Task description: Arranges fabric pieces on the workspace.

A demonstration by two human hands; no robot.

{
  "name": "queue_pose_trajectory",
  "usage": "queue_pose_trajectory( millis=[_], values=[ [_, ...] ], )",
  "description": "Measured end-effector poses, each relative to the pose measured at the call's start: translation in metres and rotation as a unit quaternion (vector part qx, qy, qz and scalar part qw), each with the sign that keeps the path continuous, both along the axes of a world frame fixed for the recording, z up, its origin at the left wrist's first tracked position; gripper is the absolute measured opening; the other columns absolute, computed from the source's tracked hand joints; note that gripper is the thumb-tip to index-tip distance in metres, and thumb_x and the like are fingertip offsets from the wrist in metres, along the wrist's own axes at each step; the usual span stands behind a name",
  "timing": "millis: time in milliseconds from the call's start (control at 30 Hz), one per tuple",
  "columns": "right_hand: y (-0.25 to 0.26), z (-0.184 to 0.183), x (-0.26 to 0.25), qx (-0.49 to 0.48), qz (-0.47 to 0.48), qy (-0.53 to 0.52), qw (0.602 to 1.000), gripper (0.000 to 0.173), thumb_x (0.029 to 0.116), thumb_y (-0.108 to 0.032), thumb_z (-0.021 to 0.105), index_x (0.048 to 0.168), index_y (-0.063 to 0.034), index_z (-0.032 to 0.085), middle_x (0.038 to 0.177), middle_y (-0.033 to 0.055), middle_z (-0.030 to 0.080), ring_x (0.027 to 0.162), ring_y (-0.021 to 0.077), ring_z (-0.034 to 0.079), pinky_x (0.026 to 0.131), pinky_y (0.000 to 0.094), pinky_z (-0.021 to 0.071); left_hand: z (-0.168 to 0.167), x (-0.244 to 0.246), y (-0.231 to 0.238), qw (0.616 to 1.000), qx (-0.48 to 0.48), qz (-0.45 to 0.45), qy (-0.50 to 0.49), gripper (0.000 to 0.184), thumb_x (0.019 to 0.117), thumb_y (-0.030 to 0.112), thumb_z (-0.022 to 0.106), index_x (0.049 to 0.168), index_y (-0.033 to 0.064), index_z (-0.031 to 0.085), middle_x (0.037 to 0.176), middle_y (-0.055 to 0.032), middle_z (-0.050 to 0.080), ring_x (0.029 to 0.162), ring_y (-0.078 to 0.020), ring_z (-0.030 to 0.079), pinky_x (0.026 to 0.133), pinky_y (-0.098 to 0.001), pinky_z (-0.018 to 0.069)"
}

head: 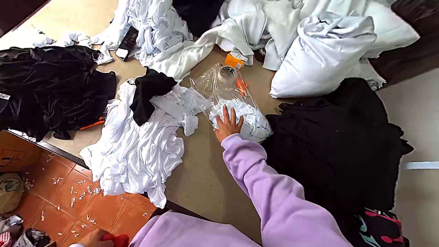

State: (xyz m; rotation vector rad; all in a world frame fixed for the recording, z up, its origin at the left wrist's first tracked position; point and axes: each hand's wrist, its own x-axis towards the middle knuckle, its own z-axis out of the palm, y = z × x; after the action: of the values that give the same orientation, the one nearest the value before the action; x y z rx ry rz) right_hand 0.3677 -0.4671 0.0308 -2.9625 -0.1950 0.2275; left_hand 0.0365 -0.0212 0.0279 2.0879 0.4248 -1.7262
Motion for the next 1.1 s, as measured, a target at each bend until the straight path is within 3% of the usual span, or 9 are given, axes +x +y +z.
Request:
queue_pose_trajectory(
  millis=[233,400,567,633,700,800,900,1000,1100],
  values=[
    [-0.004,0.018,0.043,0.086,-0.122,-0.163,0.975,0.076,0.0970,-0.028,0.064,0.154,0.0115,0.032,0.163,0.0329,0.024,0.152,0.0474,0.027,0.120,0.0612,0.0277,0.034,0.073,-0.014,0.984,-0.120,-0.018,-0.127,0.039,0.0973,0.033,0.063,0.105,-0.0039,0.071,0.100,-0.0276,0.070,0.100,-0.0443,0.067,0.090,-0.0653,0.0481],
    [0.037,-0.016,0.056,-0.036,0.003,-0.056,0.998,0.082,0.0887,-0.038,0.076,0.158,-0.0134,0.041,0.171,0.0229,0.008,0.156,0.0503,-0.001,0.111,0.0841,-0.0019,0.041,0.095,-0.013,0.971,-0.122,0.015,-0.203,0.037,0.0960,0.031,0.064,0.107,-0.0030,0.072,0.099,-0.0269,0.071,0.099,-0.0442,0.068,0.090,-0.0651,0.0491],
    [-0.007,-0.033,0.097,-0.091,-0.047,-0.067,0.992,0.059,0.0974,-0.007,0.054,0.155,-0.0169,0.047,0.171,0.0194,0.014,0.156,0.0504,0.002,0.110,0.0852,-0.0005,0.047,0.073,-0.019,0.964,-0.107,0.079,-0.229,0.035,0.0935,0.031,0.064,0.102,-0.0022,0.072,0.091,-0.0247,0.071,0.091,-0.0436,0.069,0.082,-0.0655,0.0500],
    [-0.018,-0.005,0.114,-0.063,-0.118,-0.090,0.987,0.058,0.0951,-0.012,0.057,0.152,-0.0093,0.049,0.167,0.0281,0.019,0.154,0.0539,0.007,0.113,0.0823,-0.0007,0.053,0.059,-0.024,0.959,-0.114,0.103,-0.237,0.036,0.0912,0.031,0.063,0.103,-0.0014,0.073,0.090,-0.0233,0.071,0.089,-0.0414,0.070,0.081,-0.0643,0.0508],
    [0.001,0.077,0.136,-0.119,-0.228,0.155,0.954,0.068,0.1052,-0.023,0.048,0.166,-0.0185,0.017,0.170,0.0234,-0.011,0.156,0.0455,-0.011,0.122,0.0661,-0.0008,0.057,0.043,-0.028,0.942,-0.145,0.125,-0.275,0.035,0.0882,0.027,0.063,0.102,-0.0027,0.074,0.091,-0.0223,0.072,0.087,-0.0384,0.070,0.079,-0.0618,0.0523],
    [-0.024,0.037,0.148,0.024,-0.174,-0.053,0.983,0.059,0.0978,-0.021,0.058,0.150,0.0029,0.045,0.163,0.0369,0.019,0.153,0.0554,0.011,0.120,0.0709,0.0078,0.051,0.023,-0.021,0.864,-0.233,0.168,-0.414,0.027,0.0817,0.024,0.061,0.091,0.0030,0.076,0.097,-0.0097,0.074,0.095,-0.0188,0.070,0.085,-0.0404,0.0563],
    [0.013,0.013,0.108,0.198,-0.062,-0.012,0.978,0.054,0.1042,-0.022,0.056,0.144,0.0126,0.044,0.143,0.0382,0.048,0.136,0.0523,0.045,0.113,0.0621,0.0357,0.063,0.029,-0.005,0.792,-0.280,0.254,-0.480,0.018,0.0832,0.025,0.062,0.090,0.0157,0.076,0.102,0.0032,0.075,0.099,-0.0057,0.069,0.088,-0.0264,0.0581],
    [0.078,-0.018,0.005,0.416,-0.039,0.061,0.906,0.050,0.1007,-0.015,0.059,0.140,0.0121,0.046,0.131,0.0309,0.059,0.121,0.0371,0.060,0.101,0.0488,0.0508,0.094,0.061,0.010,0.772,-0.202,0.311,-0.516,0.032,0.0840,0.037,0.065,0.106,0.0156,0.073,0.090,0.0086,0.073,0.076,0.0029,0.067,0.069,-0.0193,0.0575],
    [0.119,-0.044,-0.067,0.494,-0.070,0.109,0.860,0.046,0.1005,-0.011,0.059,0.138,0.0134,0.047,0.132,0.0311,0.058,0.120,0.0340,0.061,0.101,0.0452,0.0515,0.100,0.113,0.039,0.786,-0.182,0.304,-0.506,0.073,0.0936,0.068,0.053,0.130,0.0056,0.064,0.112,-0.0004,0.071,0.092,0.0003,0.065,0.084,-0.0234,0.0547]
  ],
)
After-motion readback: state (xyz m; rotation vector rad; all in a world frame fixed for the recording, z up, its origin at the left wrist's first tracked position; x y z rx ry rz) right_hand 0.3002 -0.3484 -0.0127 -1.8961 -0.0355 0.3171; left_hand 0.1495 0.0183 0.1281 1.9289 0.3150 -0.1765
